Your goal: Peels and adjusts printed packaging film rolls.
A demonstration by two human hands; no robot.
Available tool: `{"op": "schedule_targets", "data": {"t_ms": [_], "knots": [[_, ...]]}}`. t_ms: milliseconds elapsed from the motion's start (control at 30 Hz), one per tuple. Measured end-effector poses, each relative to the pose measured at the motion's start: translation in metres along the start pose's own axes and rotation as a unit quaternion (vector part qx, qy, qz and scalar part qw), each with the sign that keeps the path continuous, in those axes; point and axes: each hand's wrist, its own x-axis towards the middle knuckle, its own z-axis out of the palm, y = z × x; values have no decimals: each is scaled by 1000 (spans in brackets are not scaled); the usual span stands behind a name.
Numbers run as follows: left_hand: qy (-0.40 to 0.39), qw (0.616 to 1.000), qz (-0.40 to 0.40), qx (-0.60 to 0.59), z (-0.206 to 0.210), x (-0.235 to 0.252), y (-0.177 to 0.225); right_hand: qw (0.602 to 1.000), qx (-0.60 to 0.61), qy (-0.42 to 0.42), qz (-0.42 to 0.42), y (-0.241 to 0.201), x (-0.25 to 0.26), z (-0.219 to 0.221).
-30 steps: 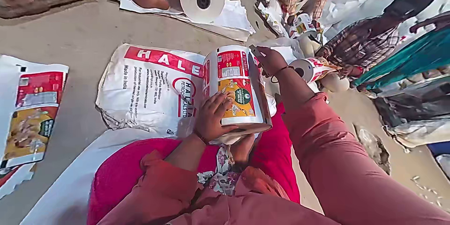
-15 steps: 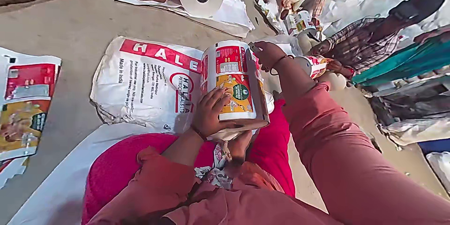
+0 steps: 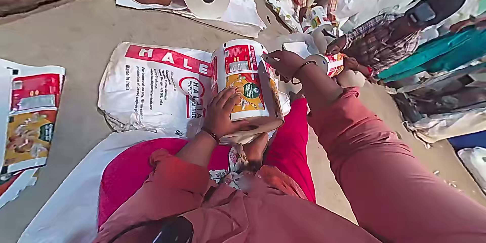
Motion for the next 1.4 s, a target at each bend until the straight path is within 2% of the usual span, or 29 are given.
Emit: {"op": "schedule_targets", "data": {"t_ms": [333,500,567,633,667,700,767,833,900,1000,1100,1200,1400], "knots": [[-36,998,-28,32,-7,-3,7,999,-8,-47,1,12,-102,28],[-37,997,5,66,-11,1,13,995,-40,-78,-38,32,-160,37],[-53,997,6,61,-15,-1,12,989,-69,-123,-52,35,-182,37],[-61,997,16,51,-18,-3,11,975,-67,-202,-71,39,-208,43],[-62,997,21,43,-18,-3,12,973,-58,-211,-70,38,-222,47],[-60,997,22,35,-17,-1,13,980,-47,-178,-71,40,-231,50],[-59,998,24,27,-17,-2,16,994,67,-46,-71,52,-240,57],[-46,998,36,23,-17,-1,18,965,249,57,-66,75,-232,68],[-45,998,45,22,-17,2,23,927,351,114,-68,98,-220,88],[-43,998,47,15,-14,3,30,933,330,130,-54,115,-205,114],[-28,998,43,20,-10,4,28,935,312,165,-37,108,-186,115],[-27,998,40,38,-8,7,26,940,290,175,-45,101,-143,84],[17,996,68,50,-4,9,17,980,152,126,-34,32,-44,14]]}}
